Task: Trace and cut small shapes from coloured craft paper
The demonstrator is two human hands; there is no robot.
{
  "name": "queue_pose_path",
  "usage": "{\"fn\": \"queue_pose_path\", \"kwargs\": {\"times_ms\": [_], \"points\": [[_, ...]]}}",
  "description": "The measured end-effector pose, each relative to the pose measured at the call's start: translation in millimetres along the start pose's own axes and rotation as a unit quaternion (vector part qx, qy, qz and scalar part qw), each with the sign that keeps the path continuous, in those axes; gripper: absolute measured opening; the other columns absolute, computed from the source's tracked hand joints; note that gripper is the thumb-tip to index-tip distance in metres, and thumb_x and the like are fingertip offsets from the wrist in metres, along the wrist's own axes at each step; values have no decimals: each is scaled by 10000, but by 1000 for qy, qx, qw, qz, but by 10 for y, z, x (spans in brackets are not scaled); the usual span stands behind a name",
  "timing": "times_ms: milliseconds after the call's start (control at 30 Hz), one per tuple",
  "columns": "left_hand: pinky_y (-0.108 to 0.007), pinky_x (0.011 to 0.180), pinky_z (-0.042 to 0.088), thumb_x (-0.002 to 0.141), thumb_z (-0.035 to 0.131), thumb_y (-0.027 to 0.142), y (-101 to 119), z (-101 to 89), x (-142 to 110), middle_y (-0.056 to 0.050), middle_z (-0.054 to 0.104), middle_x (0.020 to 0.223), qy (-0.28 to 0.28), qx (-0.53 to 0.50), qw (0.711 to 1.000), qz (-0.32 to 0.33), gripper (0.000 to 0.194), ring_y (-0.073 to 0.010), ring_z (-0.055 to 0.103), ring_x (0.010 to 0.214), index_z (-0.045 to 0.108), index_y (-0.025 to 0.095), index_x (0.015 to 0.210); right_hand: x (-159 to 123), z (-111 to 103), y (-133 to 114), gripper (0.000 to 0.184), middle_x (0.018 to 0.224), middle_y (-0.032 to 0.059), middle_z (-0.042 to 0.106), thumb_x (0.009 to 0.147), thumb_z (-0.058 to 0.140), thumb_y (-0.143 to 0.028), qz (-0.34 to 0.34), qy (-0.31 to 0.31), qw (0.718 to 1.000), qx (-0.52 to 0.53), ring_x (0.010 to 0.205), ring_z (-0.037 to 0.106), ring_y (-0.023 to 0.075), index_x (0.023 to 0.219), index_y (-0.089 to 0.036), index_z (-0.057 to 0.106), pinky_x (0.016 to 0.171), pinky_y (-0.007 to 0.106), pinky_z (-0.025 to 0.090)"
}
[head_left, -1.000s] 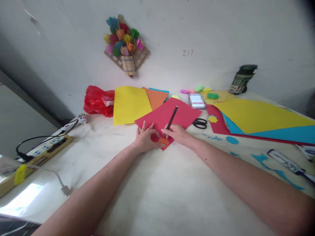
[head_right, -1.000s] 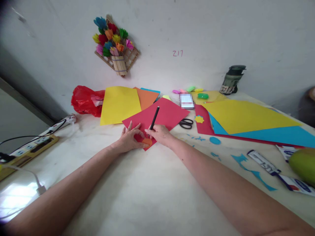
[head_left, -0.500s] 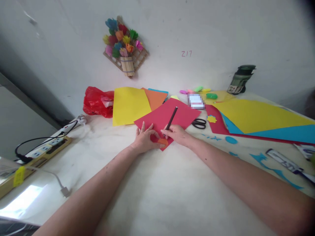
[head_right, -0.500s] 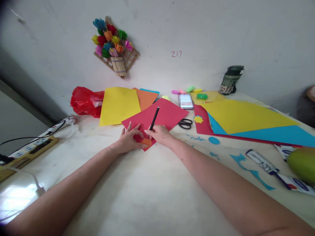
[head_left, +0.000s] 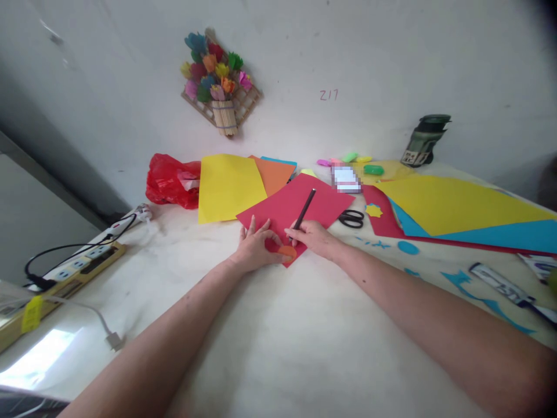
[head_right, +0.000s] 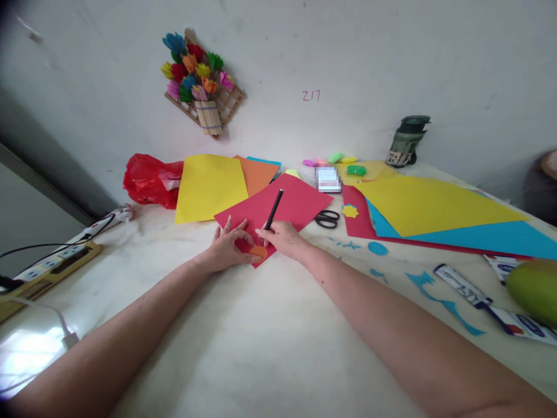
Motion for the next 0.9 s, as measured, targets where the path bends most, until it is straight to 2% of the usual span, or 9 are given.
{"fn": "queue_pose_path", "kwargs": {"times_ms": [900], "points": [[-538, 995, -25, 531, 585, 601, -7, 2, 7, 51, 216, 1399, 1, -1, 1000, -2, 451, -278, -101, 1282, 567, 295, 862, 3, 0, 15, 335, 599, 16, 585, 748, 454, -460, 4, 6, 1000, -19, 578, 529, 108, 645, -158, 556, 595, 237, 401]]}}
Point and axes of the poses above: each hand's wrist, its own x-axis towards the middle knuckle, its own z-axis out of the palm, y = z × x, the point moved 9 cm from there along x, towards the middle knuckle
